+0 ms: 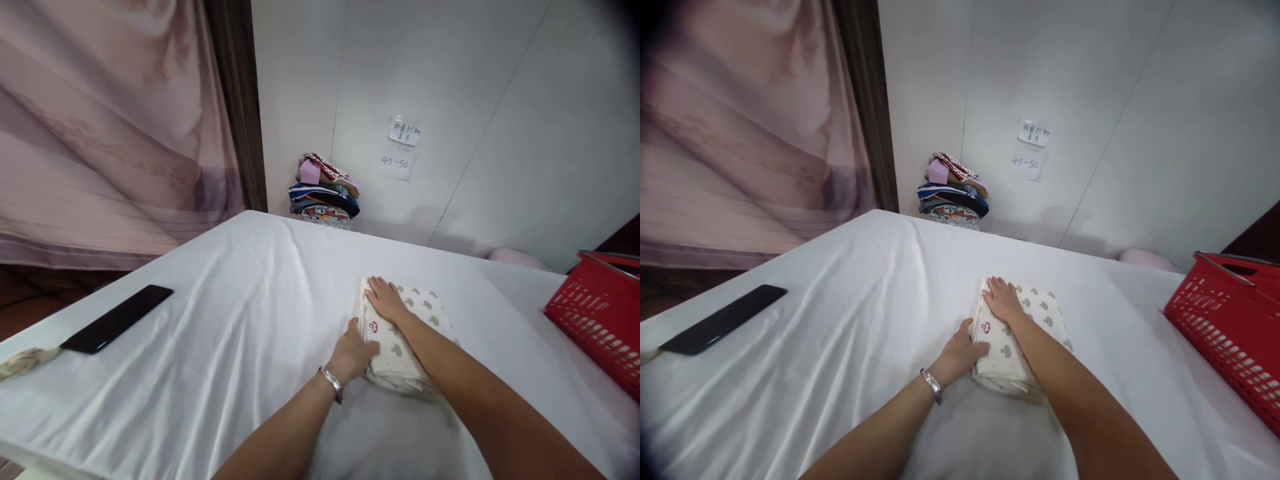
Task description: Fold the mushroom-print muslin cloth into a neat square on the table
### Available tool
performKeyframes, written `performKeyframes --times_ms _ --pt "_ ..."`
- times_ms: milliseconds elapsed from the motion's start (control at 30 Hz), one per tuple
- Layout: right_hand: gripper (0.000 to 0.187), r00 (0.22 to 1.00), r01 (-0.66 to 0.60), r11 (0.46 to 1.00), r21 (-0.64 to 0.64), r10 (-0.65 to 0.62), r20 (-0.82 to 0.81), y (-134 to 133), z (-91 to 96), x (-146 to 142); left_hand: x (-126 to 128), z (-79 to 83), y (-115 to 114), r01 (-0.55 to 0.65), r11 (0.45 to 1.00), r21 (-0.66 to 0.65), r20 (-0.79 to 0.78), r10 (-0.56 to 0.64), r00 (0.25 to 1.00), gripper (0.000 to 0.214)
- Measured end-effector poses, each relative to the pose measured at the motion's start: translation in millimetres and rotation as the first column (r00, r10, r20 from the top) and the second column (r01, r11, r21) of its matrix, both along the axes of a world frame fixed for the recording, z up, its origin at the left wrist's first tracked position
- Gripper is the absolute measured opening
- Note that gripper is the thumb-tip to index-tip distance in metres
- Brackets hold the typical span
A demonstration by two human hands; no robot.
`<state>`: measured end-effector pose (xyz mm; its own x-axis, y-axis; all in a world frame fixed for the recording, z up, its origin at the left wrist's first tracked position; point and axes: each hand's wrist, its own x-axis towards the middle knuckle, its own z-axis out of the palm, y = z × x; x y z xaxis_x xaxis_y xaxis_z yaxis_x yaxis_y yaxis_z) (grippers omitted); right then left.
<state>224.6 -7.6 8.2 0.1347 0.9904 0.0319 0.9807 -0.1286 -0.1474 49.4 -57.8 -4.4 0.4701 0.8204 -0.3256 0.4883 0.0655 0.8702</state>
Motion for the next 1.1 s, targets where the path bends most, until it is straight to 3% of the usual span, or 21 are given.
performKeyframes --times_ms 200,467,567,700,900,1000,1100 --pt "0.054 1.000 -0.001 1.000 -0.024 0.002 0.017 4 -14.3 5 3 1.1 -2 0.002 0.999 0.052 -0.072 0.001 0.997 0.081" --pt "0.053 0.999 -0.034 0.998 -0.058 0.032 -0.030 -11 -3.5 10 -1 12.3 0 0.069 0.996 0.055 -0.068 -0.065 0.996 0.084" --pt "0.052 0.996 -0.073 0.995 -0.074 0.069 -0.052 -43 1.5 16 -1 12.0 2 0.085 0.996 0.041 -0.048 -0.083 0.995 0.085" --pt "0.054 0.986 -0.142 0.988 -0.062 0.136 -0.095 -112 5.9 30 -1 9.2 4 0.077 0.997 0.017 -0.013 -0.077 0.997 0.087" --pt "0.048 0.992 -0.049 0.997 0.057 0.055 -0.113 -217 -4.4 53 1 3.7 8 0.071 0.997 0.019 -0.005 -0.071 0.997 0.088" --pt "0.052 0.992 -0.022 0.984 0.175 0.044 -0.121 -248 -15.3 54 3 0.4 10 0.056 0.998 -0.004 0.005 -0.056 0.998 0.089" --pt "0.059 0.996 -0.058 0.962 0.268 0.073 -0.049 -258 -21.9 51 4 -0.8 12 0.024 0.997 -0.076 0.041 -0.021 0.999 0.092"
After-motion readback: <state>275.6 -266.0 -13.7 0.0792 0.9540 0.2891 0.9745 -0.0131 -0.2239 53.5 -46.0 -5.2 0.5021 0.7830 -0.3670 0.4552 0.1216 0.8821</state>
